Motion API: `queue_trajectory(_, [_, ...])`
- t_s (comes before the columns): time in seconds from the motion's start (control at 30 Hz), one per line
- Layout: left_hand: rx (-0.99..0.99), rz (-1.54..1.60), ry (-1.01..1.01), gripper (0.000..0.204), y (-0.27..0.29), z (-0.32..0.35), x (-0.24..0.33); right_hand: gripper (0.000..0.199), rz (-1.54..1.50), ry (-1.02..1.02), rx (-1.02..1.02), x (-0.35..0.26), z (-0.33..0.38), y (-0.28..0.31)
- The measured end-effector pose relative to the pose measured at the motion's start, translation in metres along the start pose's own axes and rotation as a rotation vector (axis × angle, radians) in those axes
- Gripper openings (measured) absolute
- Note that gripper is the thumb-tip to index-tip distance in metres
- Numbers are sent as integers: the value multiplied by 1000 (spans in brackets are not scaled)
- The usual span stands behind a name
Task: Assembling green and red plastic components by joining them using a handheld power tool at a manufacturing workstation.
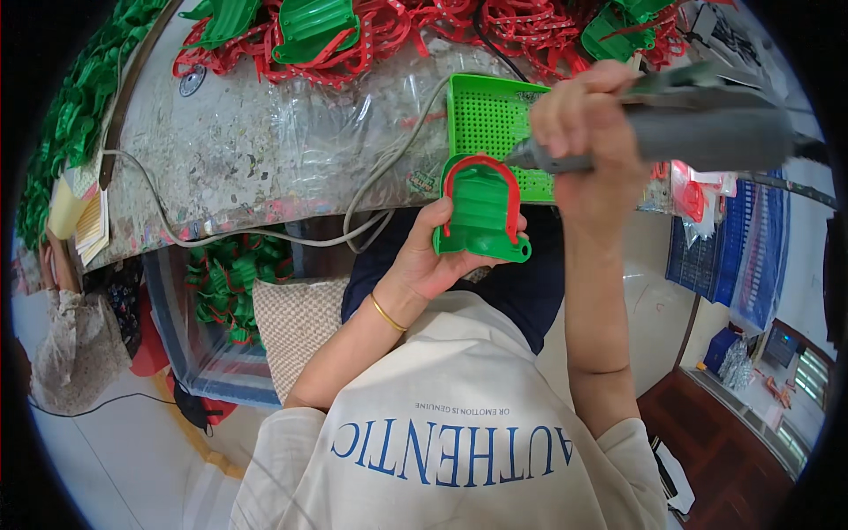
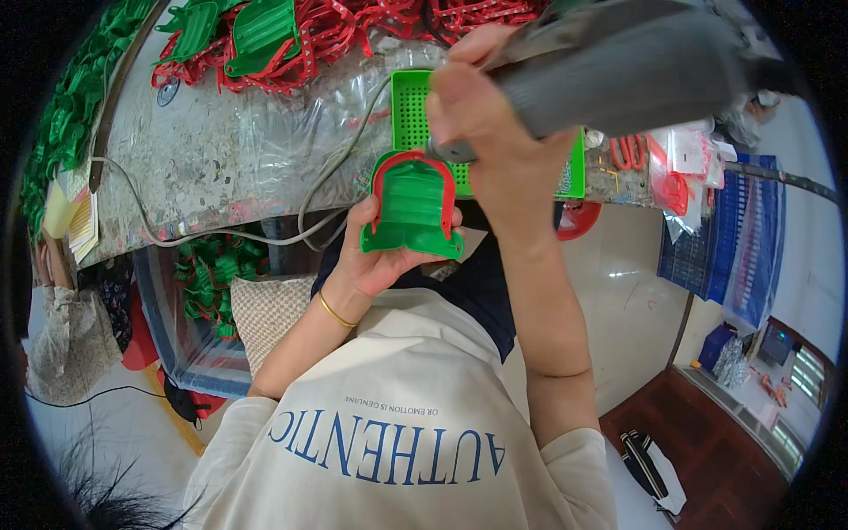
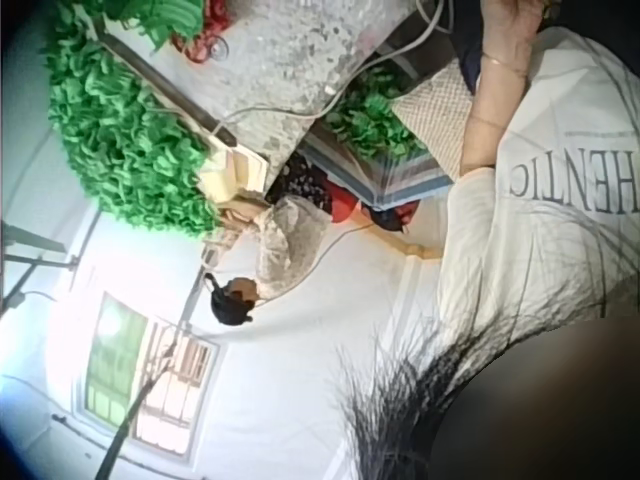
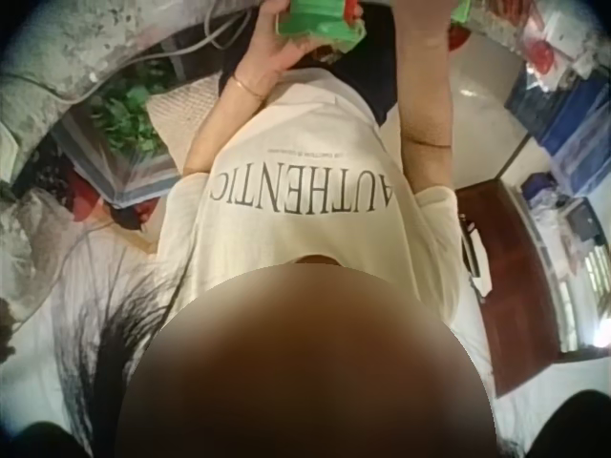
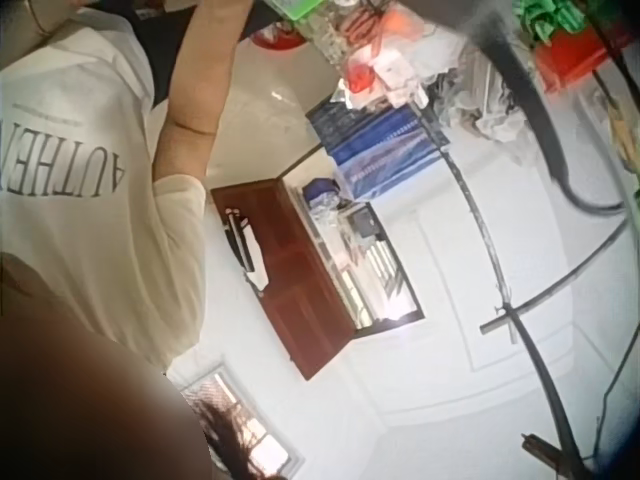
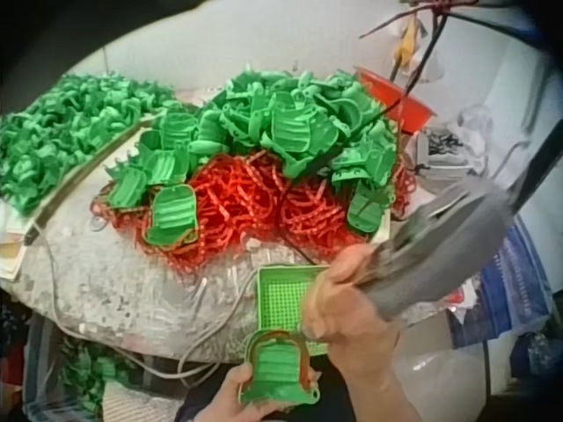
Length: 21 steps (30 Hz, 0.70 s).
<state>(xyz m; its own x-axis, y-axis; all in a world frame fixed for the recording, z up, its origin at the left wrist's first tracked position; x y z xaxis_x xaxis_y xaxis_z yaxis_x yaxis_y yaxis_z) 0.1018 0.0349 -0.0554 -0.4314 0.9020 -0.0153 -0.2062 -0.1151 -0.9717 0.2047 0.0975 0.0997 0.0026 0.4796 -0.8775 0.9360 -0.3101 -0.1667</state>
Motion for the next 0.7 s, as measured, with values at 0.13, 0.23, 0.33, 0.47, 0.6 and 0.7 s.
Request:
queue_trajectory(0.13, [12,-22,7,69,-1,1,0,20,-346,-53,-35,-11,-19,13])
queue_trajectory(0.23, [-16,11,7,68,0,-1,-1,16,26,-22,209,12,-14,41])
queue_trajectory(0.33, [-20,22,1,68,0,-2,-2,12,31,-35,288,40,-9,57])
queue_trajectory(0.47, [-15,57,11,70,2,-3,-4,14,65,-22,298,58,-7,60])
queue_trajectory(0.6, [-7,27,8,73,6,-3,-4,13,106,-77,318,72,-5,60])
queue_trajectory(0.7, [-6,17,1,75,5,-4,-3,12,112,-95,327,75,-4,60])
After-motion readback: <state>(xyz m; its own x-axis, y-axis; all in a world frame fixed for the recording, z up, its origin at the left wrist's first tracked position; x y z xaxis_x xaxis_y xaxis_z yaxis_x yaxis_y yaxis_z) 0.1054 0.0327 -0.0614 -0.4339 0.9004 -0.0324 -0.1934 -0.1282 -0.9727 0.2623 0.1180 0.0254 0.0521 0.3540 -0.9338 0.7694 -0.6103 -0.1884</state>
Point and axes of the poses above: each hand's wrist, its own z-axis away from the middle knuckle, its own y-axis out of the back of the hand, x = y × z, the point moved 8 cm from there along -z, towards the middle knuckle, and after that the axes turned 5 degrees about x, right-handed, at the moved point
